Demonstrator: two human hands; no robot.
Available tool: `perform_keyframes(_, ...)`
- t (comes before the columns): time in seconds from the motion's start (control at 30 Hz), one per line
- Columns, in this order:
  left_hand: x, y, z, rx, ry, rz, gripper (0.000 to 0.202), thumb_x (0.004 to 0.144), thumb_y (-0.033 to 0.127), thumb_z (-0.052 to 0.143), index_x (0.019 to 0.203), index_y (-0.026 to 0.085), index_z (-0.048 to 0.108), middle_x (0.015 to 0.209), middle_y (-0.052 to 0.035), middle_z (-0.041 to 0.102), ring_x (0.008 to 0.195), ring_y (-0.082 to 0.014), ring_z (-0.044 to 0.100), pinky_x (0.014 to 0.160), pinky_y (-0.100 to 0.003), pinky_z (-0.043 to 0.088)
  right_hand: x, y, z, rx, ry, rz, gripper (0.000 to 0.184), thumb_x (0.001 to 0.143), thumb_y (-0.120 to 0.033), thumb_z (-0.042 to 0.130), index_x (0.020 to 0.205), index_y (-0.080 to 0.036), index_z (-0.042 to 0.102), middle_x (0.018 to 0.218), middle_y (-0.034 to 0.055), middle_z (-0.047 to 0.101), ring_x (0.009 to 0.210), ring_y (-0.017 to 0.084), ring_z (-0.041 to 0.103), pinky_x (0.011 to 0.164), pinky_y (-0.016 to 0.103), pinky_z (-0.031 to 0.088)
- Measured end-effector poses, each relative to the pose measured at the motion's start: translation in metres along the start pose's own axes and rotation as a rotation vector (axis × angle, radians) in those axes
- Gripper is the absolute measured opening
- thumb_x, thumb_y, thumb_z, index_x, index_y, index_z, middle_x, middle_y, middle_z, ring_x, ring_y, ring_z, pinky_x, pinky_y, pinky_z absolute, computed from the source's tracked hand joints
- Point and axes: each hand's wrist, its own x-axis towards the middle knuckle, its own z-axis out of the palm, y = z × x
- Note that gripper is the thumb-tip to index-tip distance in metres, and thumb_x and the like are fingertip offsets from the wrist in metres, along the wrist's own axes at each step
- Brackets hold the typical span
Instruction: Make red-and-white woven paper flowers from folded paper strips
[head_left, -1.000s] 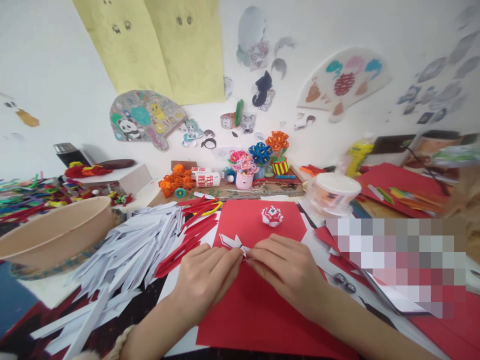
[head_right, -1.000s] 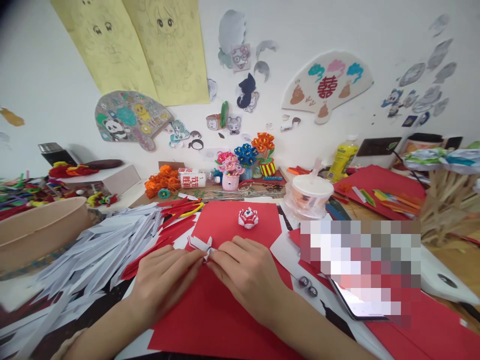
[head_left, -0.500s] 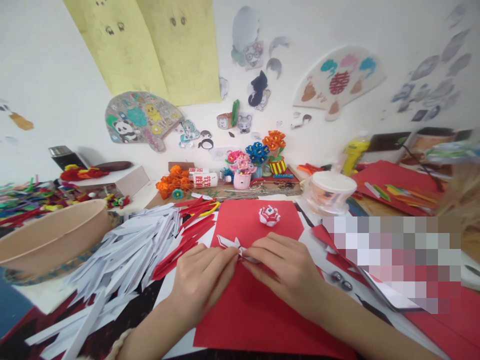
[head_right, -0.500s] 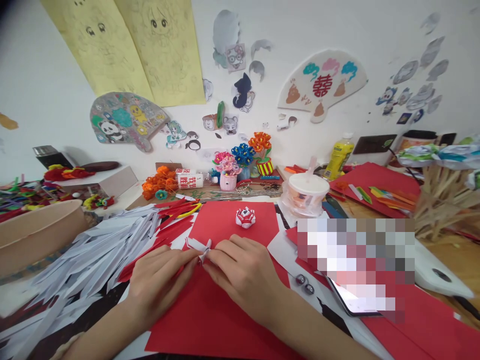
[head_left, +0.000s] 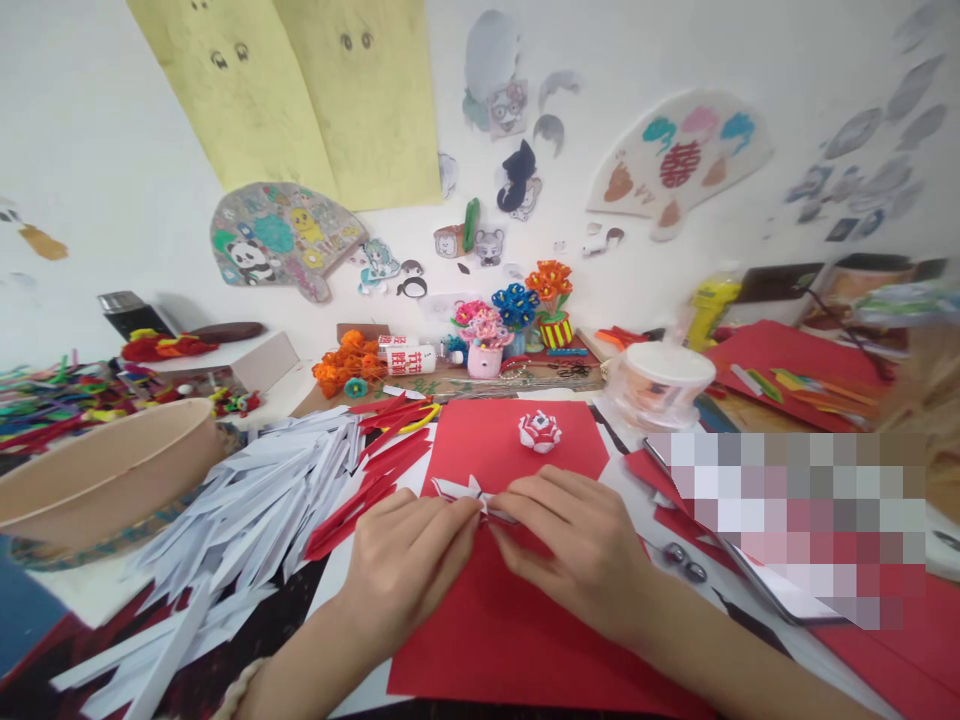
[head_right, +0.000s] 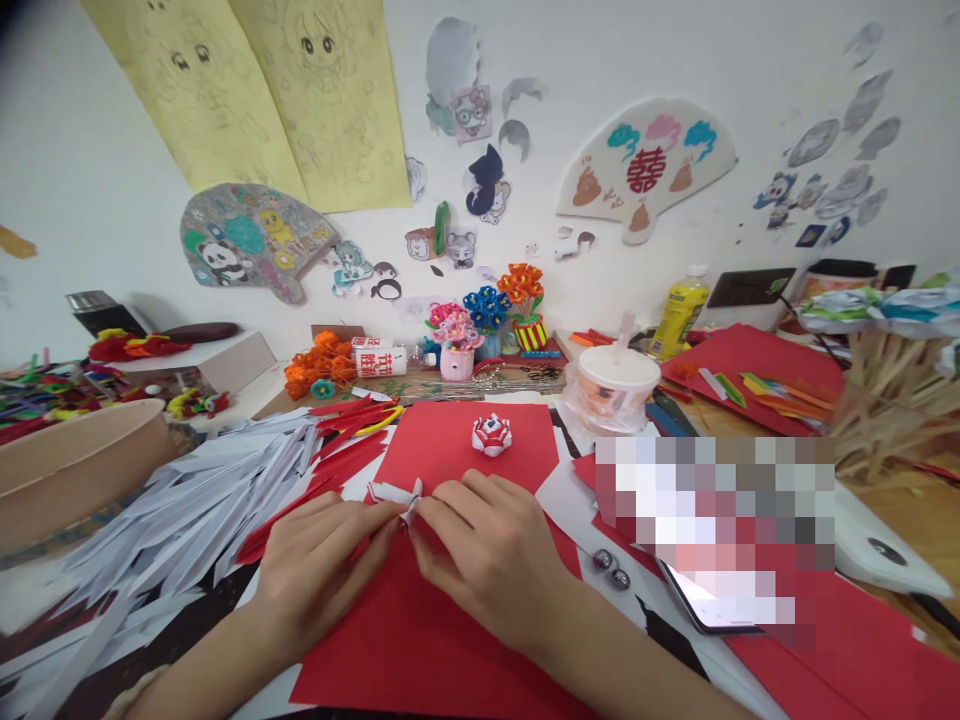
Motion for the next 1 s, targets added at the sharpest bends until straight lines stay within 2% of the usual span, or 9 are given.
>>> perform_keyframes(0.27,0.006,0.002,-0.003,0.066,-0.065,0.142,0.014,0.089,0.006,0.049,0.096,0.011,0.059,0.058,0.0021,0.062,0.048,-0.0094,0.055,0.048,-0.024,0.038,-0.004,-0.001,0.002,-0.066,-0.04,-0.073,0.016,0.084,-0.009,0.052,0.09,-0.012,0.066,0.081,0.0073,0.07,0.071,0.019,0.058,0.061,0.03,0.043)
perform_keyframes(0.43,0.004,0.001,-0.003,0.062,-0.129,0.179,0.014,0.091,0.007,0.047,0.091,0.011,0.061,0.06,0.0004,0.062,0.051,-0.0105,0.057,0.048,-0.025,0.038,-0.006,0.001,0.003,-0.079,-0.091,-0.095,0.013,0.084,-0.011,0.055,0.088,-0.014,0.067,0.081,0.0062,0.069,0.074,0.02,0.054,0.064,0.033,0.039)
perform_keyframes(0.53,0.002,0.0,-0.001,0.095,-0.186,0.194,0.021,0.093,0.008,0.043,0.084,0.011,0.061,0.057,0.0012,0.058,0.049,-0.0108,0.053,0.05,-0.026,0.037,-0.009,0.003,0.006,-0.119,-0.147,-0.124,0.015,0.087,-0.011,0.052,0.084,-0.015,0.067,0.077,0.0054,0.067,0.073,0.02,0.052,0.066,0.034,0.036)
perform_keyframes(0.63,0.002,0.0,0.0,0.132,-0.233,0.243,0.029,0.093,0.007,0.038,0.076,0.012,0.061,0.054,0.0014,0.053,0.046,-0.0118,0.048,0.049,-0.028,0.035,-0.011,0.005,0.01,-0.168,-0.213,-0.21,0.025,0.09,-0.007,0.045,0.076,-0.015,0.064,0.07,0.0046,0.063,0.07,0.019,0.05,0.068,0.034,0.035)
perform_keyframes(0.83,0.006,0.002,-0.001,0.157,-0.24,0.293,0.033,0.093,0.004,0.035,0.077,0.011,0.062,0.056,0.0005,0.054,0.048,-0.0131,0.046,0.05,-0.03,0.036,-0.01,0.006,0.01,-0.183,-0.22,-0.302,0.035,0.095,-0.005,0.035,0.077,-0.013,0.065,0.07,0.0058,0.062,0.069,0.019,0.051,0.07,0.034,0.035)
perform_keyframes(1.0,0.005,0.002,0.0,0.168,-0.237,0.298,0.03,0.092,0.005,0.037,0.075,0.012,0.061,0.055,0.001,0.054,0.047,-0.0129,0.045,0.05,-0.03,0.034,-0.01,0.009,0.011,-0.176,-0.23,-0.324,0.034,0.095,-0.006,0.038,0.076,-0.012,0.065,0.07,0.0053,0.062,0.068,0.018,0.051,0.067,0.034,0.036)
